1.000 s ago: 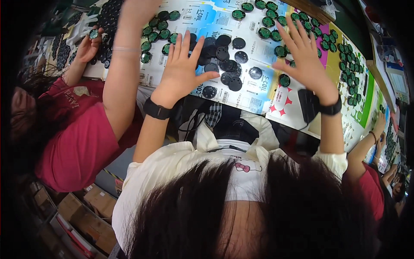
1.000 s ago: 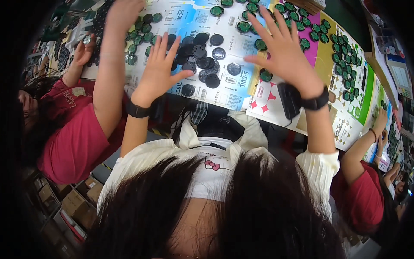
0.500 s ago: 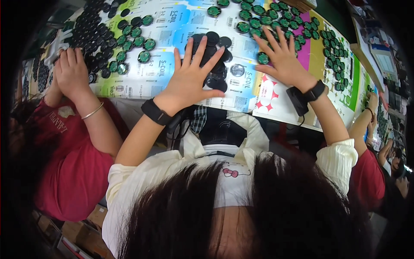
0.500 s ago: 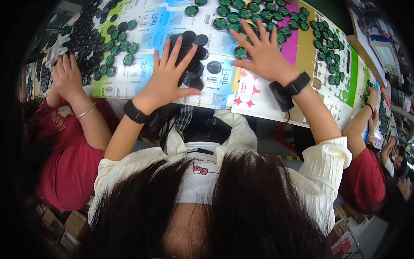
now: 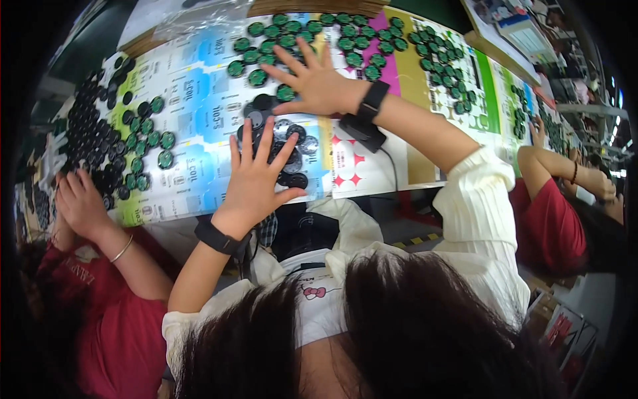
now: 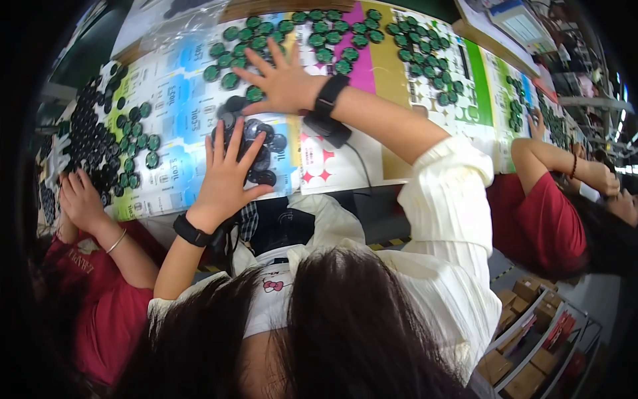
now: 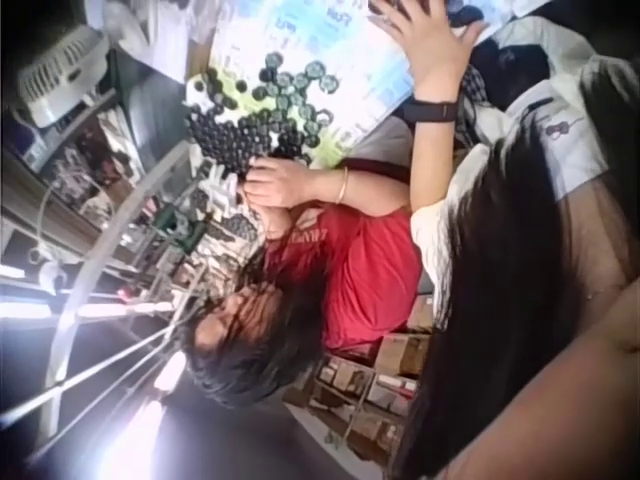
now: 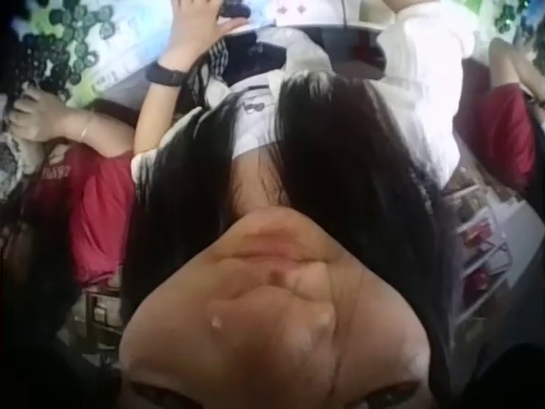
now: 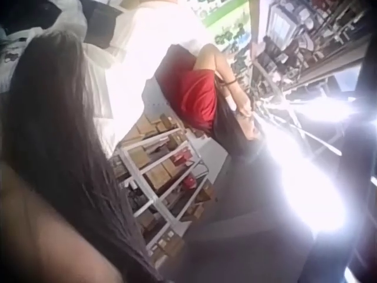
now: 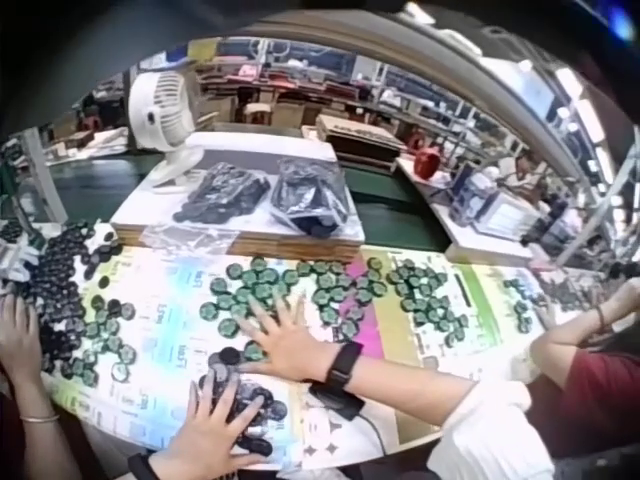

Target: The person assembles electronic components by hand, picking up a black plastic base and a green circuit board, fitting the board into the base, and pressing a black plastic cover onto the assembly.

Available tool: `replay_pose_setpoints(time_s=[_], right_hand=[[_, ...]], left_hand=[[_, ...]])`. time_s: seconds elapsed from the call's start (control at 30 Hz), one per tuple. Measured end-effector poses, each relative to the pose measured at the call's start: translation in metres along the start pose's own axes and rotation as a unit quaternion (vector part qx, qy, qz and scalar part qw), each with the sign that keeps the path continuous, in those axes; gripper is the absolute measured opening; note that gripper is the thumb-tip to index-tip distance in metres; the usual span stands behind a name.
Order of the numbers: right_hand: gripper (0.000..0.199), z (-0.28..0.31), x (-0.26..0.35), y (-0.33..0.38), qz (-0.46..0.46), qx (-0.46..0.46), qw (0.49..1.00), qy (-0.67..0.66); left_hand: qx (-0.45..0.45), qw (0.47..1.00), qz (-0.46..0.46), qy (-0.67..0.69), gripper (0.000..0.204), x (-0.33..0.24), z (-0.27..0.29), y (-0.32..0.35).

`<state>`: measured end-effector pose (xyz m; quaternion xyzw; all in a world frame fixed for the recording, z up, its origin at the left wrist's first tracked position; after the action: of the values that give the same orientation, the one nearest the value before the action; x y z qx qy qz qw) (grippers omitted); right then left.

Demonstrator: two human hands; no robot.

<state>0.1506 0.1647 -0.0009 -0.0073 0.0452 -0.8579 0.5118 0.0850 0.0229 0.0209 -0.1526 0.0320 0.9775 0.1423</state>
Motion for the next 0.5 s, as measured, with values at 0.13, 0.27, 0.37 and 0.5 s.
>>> replay_pose_setpoints(time_s=[0.13, 0.27, 0.37, 0.5], right_hand=[[0.073, 0.002, -0.009, 0.000, -0.024, -0.007, 1.000, -0.016], [0.074, 0.038, -0.006, 0.015, 0.011, -0.083, 0.994, -0.068], [0.073, 0.060, -0.076, 0.093, -0.087, -0.072, 0.994, -0.007], [0.074, 0.025, -0.175, 0.207, -0.242, -0.029, 0.969, 0.043]], left_hand=[[-0.009, 1.000, 0.003, -0.009, 0.080, -0.008, -0.005, -0.009], [-0.024, 0.998, 0.048, -0.026, 0.076, -0.009, 0.003, 0.015], [-0.016, 1.000, 0.019, -0.016, 0.073, -0.010, -0.007, 0.002], [-0.004, 1.000, 0.018, -0.014, 0.070, -0.011, -0.002, 0.010]])
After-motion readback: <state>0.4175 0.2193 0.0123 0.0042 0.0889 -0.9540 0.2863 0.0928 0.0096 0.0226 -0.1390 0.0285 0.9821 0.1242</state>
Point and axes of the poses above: each hand's wrist, its own y-axis away from the middle knuckle, its own z-axis out of the back of the hand, x = y × z, the point moved 6 cm from there along -y, towards the middle knuckle, and after that the axes turned 6 degrees about z, right-handed, at the moved point
